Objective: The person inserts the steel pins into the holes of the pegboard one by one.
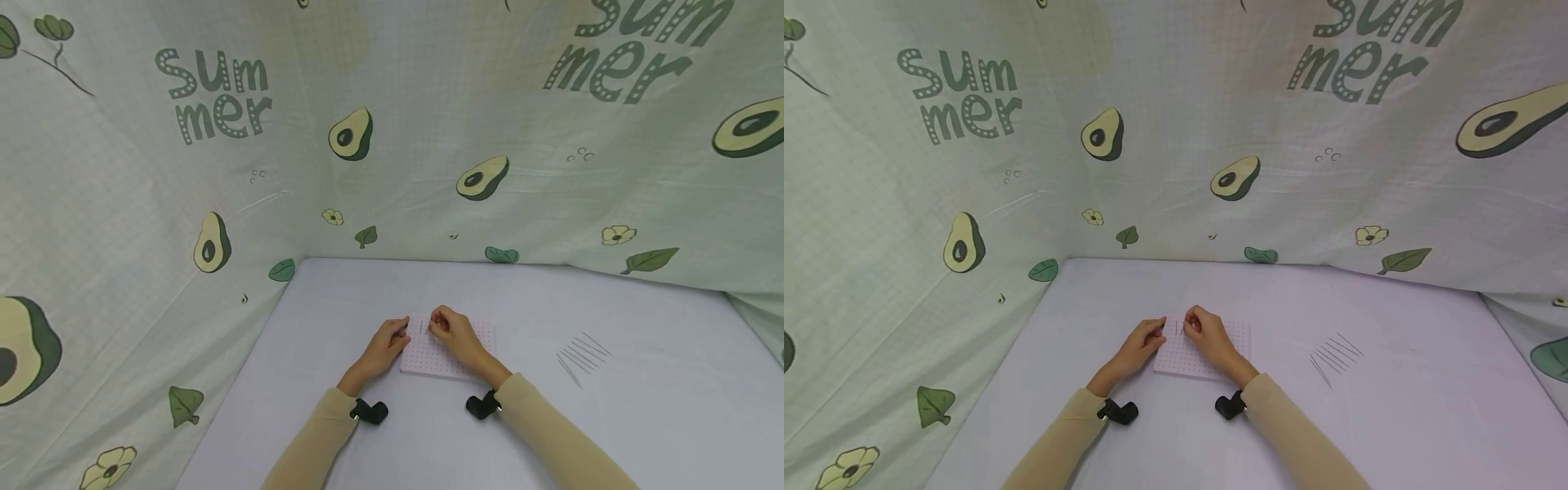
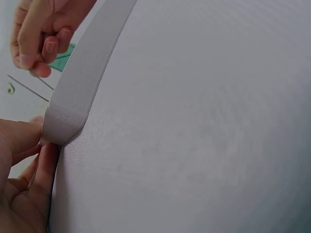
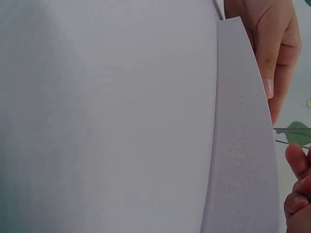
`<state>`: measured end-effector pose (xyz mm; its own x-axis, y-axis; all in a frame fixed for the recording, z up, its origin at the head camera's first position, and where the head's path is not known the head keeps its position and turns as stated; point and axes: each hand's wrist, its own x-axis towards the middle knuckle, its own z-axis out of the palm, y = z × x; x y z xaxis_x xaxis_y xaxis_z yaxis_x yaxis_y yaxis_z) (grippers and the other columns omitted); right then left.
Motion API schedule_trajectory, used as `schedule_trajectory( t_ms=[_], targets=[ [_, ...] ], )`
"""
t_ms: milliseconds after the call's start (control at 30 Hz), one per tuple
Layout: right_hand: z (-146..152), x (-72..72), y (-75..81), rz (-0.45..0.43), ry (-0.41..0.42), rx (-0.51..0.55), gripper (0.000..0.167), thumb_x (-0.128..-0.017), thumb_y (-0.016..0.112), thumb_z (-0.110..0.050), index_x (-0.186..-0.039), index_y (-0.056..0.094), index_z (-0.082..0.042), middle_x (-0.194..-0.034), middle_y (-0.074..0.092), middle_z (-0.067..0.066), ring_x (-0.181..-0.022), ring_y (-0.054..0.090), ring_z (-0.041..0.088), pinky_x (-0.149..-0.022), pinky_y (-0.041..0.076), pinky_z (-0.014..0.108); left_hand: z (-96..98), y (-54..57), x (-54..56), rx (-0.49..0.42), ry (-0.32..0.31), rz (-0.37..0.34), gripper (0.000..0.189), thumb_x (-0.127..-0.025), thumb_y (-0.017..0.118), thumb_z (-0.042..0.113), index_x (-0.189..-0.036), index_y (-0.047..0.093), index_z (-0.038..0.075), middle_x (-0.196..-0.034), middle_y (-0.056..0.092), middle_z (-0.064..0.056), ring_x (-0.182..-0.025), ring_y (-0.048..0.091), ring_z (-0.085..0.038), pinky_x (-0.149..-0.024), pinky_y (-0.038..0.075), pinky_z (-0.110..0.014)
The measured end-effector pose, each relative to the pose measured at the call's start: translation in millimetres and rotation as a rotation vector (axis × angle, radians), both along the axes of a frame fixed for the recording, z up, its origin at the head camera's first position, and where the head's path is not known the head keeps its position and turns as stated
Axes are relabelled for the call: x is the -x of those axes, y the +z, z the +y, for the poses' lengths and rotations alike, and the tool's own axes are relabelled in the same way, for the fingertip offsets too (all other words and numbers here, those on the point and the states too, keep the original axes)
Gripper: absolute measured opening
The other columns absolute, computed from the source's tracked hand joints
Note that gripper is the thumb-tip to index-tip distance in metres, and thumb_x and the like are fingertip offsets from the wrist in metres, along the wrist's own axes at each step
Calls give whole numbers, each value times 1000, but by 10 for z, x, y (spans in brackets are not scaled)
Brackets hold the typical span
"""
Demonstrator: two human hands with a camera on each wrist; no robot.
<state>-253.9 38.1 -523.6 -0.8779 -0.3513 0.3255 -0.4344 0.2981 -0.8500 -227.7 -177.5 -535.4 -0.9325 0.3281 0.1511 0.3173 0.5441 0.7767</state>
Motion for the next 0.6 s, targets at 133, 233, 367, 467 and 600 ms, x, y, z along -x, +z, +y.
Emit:
schedule_trajectory(
  t_ms=[133,233,367,467,600],
  targets=[
    [9,3,-17,16,6,-24,6,-97,64,-7,-97,63,-2,-78,52,-2,-72,48,14,-62,41,24,3,4,-4,1,3,6,46,-103,55,8,-145,44,-8,-126,51,-20,-100,51,-20,-85,47,-28],
    [11,7,-32,36,7,-33,6,-97,65,-9,-97,65,-3,-79,54,-2,-73,49,14,-63,42,25,1,3,-3,0,3,7,46,-103,55,8,-145,44,-8,-126,52,-20,-99,51,-20,-84,46,-27],
    [7,5,-40,53,10,-35,5,-97,66,-10,-97,67,-5,-81,55,-4,-74,50,13,-65,43,25,-6,-5,0,-4,2,-5,47,-103,55,9,-145,44,-8,-127,51,-20,-99,51,-20,-84,46,-27],
    [3,2,-39,58,19,-43,6,-96,67,-10,-97,68,-5,-81,56,-5,-74,50,12,-65,43,25,-9,-14,-2,-3,0,-11,47,-103,55,10,-146,44,-7,-127,51,-20,-100,51,-20,-84,47,-27],
    [1,3,-31,60,16,-55,5,-95,68,-9,-97,69,-5,-79,56,-5,-72,50,12,-63,43,25,-5,-5,-5,-7,-7,8,46,-103,56,9,-144,45,-9,-124,52,-20,-101,52,-22,-86,48,-29]
  ],
)
